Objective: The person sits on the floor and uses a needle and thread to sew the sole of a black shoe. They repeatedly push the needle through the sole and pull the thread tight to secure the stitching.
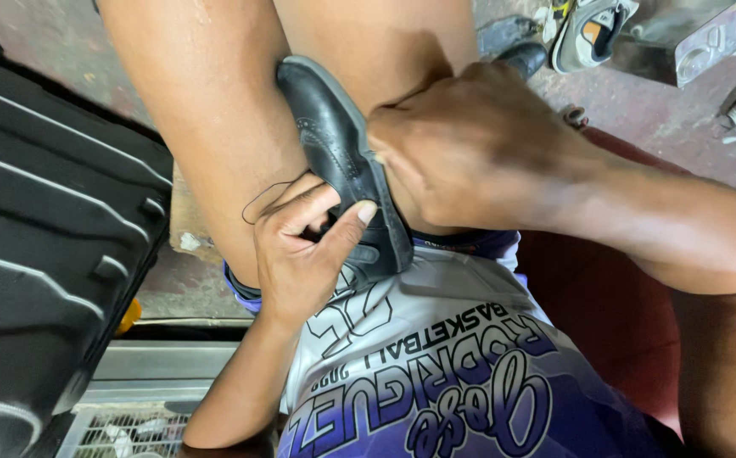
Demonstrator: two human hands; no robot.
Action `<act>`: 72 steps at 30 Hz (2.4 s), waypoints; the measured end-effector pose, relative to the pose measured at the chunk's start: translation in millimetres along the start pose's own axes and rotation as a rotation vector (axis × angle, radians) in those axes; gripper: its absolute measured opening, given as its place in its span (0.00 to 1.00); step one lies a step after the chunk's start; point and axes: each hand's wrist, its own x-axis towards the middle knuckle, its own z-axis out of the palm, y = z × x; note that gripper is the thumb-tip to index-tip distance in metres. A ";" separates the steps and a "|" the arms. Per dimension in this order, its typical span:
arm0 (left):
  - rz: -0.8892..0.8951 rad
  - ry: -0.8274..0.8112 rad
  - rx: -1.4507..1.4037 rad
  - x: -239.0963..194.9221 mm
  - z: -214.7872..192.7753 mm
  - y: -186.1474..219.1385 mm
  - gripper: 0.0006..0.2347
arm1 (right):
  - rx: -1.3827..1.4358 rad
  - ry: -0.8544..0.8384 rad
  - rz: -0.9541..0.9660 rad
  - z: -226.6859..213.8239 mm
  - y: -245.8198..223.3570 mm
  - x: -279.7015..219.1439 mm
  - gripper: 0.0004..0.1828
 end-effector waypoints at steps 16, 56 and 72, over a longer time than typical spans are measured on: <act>-0.090 -0.030 -0.043 -19.8 10.3 5.6 0.11 | 0.228 0.115 -0.163 2.4 25.0 -41.0 0.07; -0.067 -0.079 -0.167 -15.7 1.9 -2.6 0.12 | -0.138 0.249 -0.032 16.7 12.2 -53.0 0.19; -0.109 -0.075 -0.324 -23.0 5.0 -12.2 0.12 | 0.505 0.043 -0.081 10.7 36.2 -41.3 0.15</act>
